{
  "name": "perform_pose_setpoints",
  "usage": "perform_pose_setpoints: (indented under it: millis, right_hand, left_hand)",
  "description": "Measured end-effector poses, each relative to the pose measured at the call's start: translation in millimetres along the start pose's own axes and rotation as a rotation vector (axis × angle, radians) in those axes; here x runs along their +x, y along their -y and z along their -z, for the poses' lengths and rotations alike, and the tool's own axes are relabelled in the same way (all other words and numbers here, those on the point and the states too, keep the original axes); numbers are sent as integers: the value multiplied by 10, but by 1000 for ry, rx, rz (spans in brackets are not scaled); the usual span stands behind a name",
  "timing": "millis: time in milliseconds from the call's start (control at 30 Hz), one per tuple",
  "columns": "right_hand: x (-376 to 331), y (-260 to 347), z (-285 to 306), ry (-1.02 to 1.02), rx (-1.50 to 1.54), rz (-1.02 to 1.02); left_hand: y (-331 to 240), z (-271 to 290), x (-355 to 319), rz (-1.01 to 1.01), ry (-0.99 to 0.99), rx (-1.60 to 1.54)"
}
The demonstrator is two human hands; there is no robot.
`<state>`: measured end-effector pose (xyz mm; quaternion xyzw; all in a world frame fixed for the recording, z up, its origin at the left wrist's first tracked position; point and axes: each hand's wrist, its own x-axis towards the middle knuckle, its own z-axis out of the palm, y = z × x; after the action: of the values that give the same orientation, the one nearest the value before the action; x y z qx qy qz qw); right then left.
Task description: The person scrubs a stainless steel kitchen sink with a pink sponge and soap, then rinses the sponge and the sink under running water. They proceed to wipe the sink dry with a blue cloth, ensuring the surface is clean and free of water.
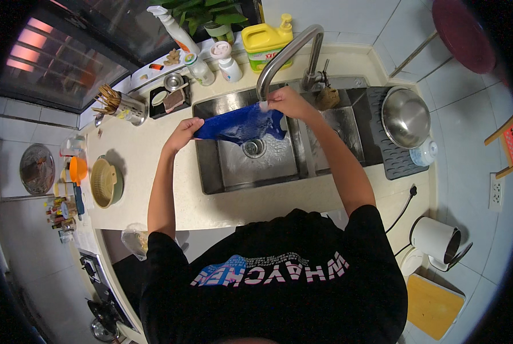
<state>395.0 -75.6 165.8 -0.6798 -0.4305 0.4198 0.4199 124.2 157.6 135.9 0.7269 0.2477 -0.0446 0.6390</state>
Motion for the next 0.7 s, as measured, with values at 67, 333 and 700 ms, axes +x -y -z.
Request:
perform_pose_setpoints:
  millis: [67, 333, 700]
  right_hand:
    - [-42, 90, -2, 13, -54, -91]
    - [-343, -327, -193, -223, -420, 202]
    - [-421, -759, -472, -333, 67, -255]
  left_hand:
    - [26, 29, -53, -13, -33, 64]
    - [-111, -604, -331, -305, -477, 728]
    - [-30, -1061, -425, -242, -674, 320]
